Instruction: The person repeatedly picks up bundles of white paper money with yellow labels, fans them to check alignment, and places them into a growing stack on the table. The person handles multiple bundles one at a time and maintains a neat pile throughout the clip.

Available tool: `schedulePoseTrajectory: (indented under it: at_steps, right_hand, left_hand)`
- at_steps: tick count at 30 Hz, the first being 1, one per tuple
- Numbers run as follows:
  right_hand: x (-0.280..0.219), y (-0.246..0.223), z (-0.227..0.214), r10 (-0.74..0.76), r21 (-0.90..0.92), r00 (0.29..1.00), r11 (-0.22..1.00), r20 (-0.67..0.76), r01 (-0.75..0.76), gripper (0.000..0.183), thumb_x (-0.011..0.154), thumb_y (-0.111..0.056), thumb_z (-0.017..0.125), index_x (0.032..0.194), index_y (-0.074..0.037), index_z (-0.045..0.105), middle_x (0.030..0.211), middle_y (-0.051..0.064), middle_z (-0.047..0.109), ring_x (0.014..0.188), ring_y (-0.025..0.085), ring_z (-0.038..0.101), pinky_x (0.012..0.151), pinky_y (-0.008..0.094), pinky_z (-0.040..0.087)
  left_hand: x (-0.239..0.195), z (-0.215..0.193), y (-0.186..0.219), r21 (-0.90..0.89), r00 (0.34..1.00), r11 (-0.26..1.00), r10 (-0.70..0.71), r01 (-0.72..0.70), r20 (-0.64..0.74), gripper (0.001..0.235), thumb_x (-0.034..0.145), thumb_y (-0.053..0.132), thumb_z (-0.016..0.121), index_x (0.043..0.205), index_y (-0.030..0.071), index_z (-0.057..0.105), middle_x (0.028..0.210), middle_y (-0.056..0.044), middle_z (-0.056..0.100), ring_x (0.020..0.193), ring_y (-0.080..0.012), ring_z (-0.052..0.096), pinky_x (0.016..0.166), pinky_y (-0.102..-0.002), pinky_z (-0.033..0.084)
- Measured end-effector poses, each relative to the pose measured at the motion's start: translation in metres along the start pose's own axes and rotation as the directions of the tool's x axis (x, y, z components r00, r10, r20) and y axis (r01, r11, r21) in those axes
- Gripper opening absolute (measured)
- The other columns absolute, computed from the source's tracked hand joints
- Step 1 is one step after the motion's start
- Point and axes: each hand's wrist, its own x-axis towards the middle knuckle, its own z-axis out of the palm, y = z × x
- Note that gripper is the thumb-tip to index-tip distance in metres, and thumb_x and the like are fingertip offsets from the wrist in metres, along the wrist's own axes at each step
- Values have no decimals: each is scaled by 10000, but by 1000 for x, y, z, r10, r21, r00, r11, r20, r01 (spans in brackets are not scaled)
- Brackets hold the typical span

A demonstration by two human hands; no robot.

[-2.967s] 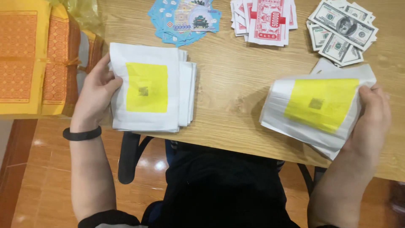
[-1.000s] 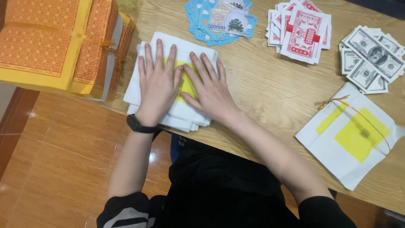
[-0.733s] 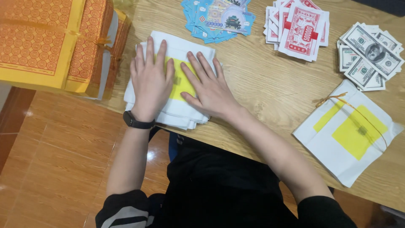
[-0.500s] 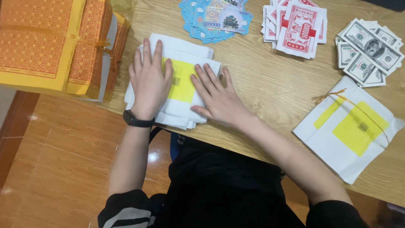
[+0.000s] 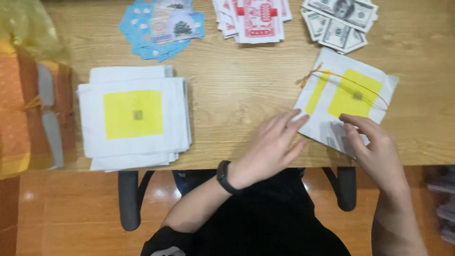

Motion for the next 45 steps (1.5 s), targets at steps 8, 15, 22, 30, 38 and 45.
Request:
schedulePoseTrajectory:
  at_steps: [8,15,22,30,38,45]
  right_hand:
    - [-28,66,0,135,129,950,986,-282,-102,278,982,-75,484,1159,35,669,1235,158,650,1171,245,586,992,339,441]
    - [-17,77,34,-385,-452,896,855,-222,255,351,899,-244,711,1215,-97,671,1243,119,595,1133,342,590,917,447,457]
    - [-5,59,38,-335,-412,939,869,-85,273,416,839,-357,740,1171,-117,665,1152,103,588,1097,313,578,916,446,449]
    - [-5,44,32,-282,-387,959,888,-28,250,600,738,-449,791,1202,-96,650,1150,125,566,1102,323,580,989,497,414]
    - [-6,46,37,-282,-388,955,893,-92,226,608,723,-404,820,1202,-76,639,1135,110,563,1110,320,583,1003,519,400]
    - [-5,63,44,-248,-324,955,928,-160,187,498,756,-344,819,1094,-25,639,1129,120,592,1130,319,588,989,491,411]
  left_hand:
    - [33,90,3,179,985,978,75,-103,152,562,903,318,617,1363,36,462,1490,-287,355,1365,-485,375,1086,-551,375]
    - [53,46,1,-774,881,467,-404,428,244,521,979,234,516,1441,11,421,1491,-315,322,1396,-492,298,1091,-613,307]
    - [43,26,4,-842,746,-64,-431,535,507,758,984,442,369,1548,13,98,1576,-326,32,1454,-496,87,1063,-690,211]
    - [47,24,-11,-756,695,-106,-328,646,640,938,952,604,309,1519,-72,-11,1510,-384,164,1200,-468,496,790,-474,537]
    - [55,61,-26,-723,662,-172,-304,669,685,936,952,606,381,1495,-101,95,1418,-218,379,727,-238,653,444,-303,556]
    - [69,57,-4,-674,617,-205,-281,709,735,657,970,483,429,1402,-9,375,933,0,358,605,-34,392,308,-89,244]
